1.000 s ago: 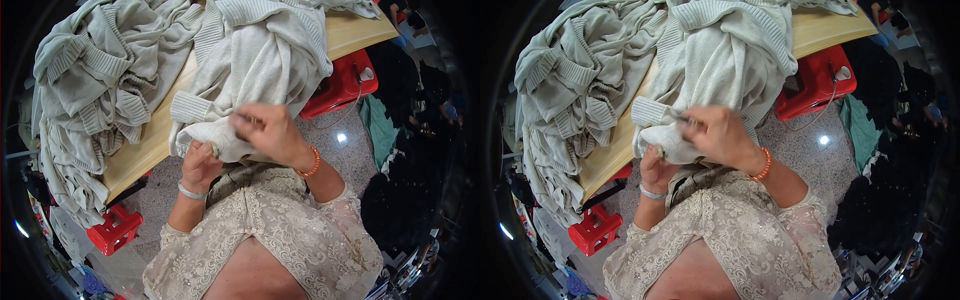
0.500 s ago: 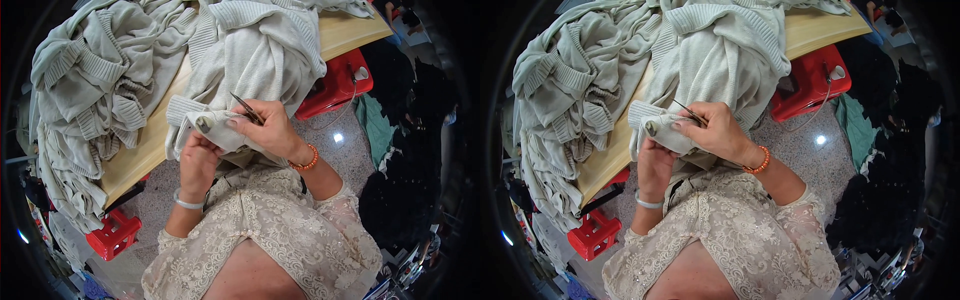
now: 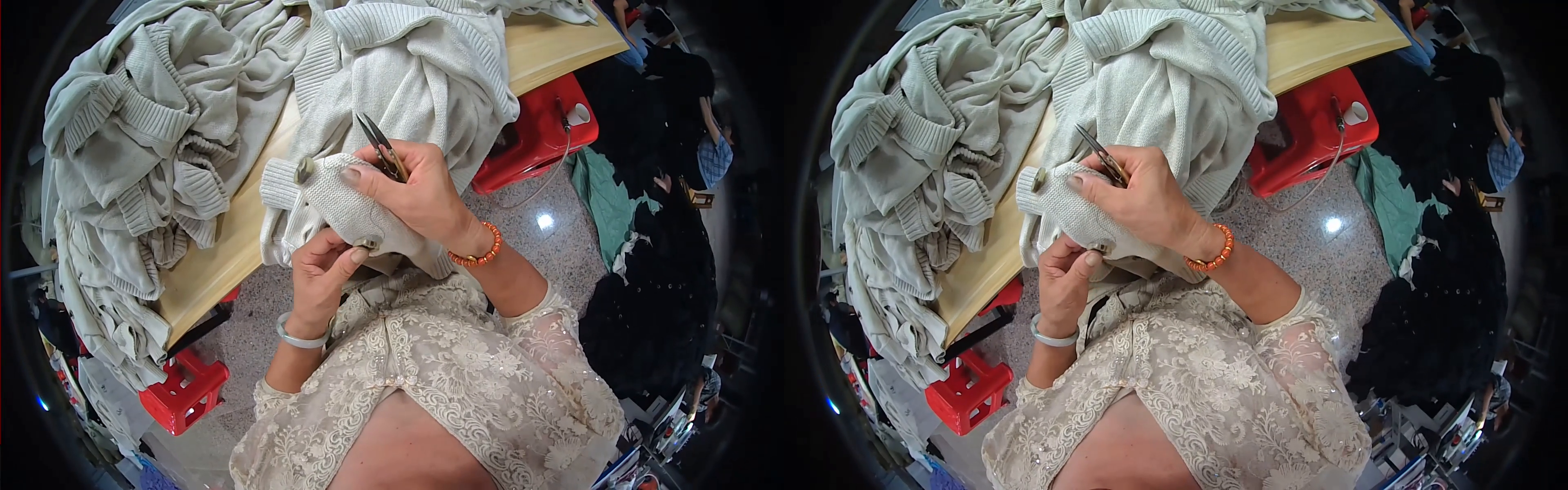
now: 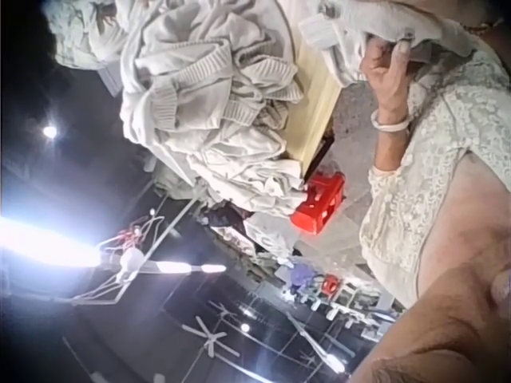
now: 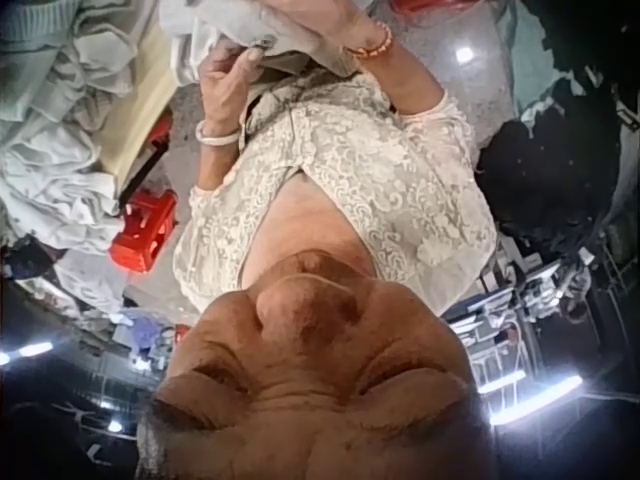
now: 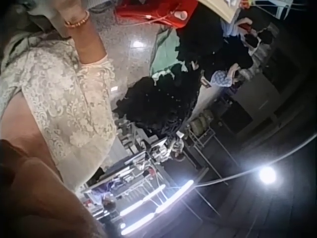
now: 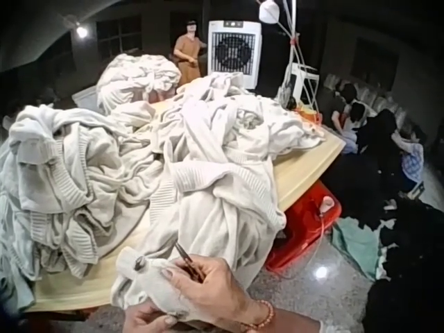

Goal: Using small thread snips to trim loose threads from white knitted sweaters on a factory work table.

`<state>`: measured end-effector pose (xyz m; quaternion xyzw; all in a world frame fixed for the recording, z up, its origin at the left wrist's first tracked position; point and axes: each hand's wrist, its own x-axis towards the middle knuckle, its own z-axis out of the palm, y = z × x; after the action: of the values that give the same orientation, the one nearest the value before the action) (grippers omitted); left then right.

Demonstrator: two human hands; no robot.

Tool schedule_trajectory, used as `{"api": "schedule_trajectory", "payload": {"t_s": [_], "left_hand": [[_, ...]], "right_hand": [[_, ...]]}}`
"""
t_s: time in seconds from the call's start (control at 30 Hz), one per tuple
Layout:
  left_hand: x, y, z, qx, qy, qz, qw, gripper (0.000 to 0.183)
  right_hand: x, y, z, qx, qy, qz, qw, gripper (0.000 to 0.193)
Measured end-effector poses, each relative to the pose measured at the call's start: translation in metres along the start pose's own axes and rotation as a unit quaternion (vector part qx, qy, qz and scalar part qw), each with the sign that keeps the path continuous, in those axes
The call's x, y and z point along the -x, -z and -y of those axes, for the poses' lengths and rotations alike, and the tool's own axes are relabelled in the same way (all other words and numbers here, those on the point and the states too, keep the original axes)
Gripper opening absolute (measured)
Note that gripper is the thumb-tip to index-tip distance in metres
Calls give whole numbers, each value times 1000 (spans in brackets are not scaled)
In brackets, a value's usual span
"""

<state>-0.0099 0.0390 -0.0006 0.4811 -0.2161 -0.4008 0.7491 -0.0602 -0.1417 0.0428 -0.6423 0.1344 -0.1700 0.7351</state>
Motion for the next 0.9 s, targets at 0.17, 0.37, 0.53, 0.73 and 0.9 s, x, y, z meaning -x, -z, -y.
{"api": "schedule_trajectory", "payload": {"t_s": [0.17,0.37,0.53,0.73,0.9], "left_hand": [[1,10,2,248,69,42,966,36],[-3,10,5,310,57,73,946,46],[-4,6,1,304,69,34,950,42],[-9,-2,0,258,97,-4,961,19],[-6,-10,-11,211,69,-36,974,16]], "right_hand": [[-8,6,-10,100,15,4,995,19],[3,10,-9,247,131,-13,960,36],[27,26,21,242,155,14,958,48],[42,14,24,303,257,79,914,42],[37,18,10,293,220,59,928,36]]}}
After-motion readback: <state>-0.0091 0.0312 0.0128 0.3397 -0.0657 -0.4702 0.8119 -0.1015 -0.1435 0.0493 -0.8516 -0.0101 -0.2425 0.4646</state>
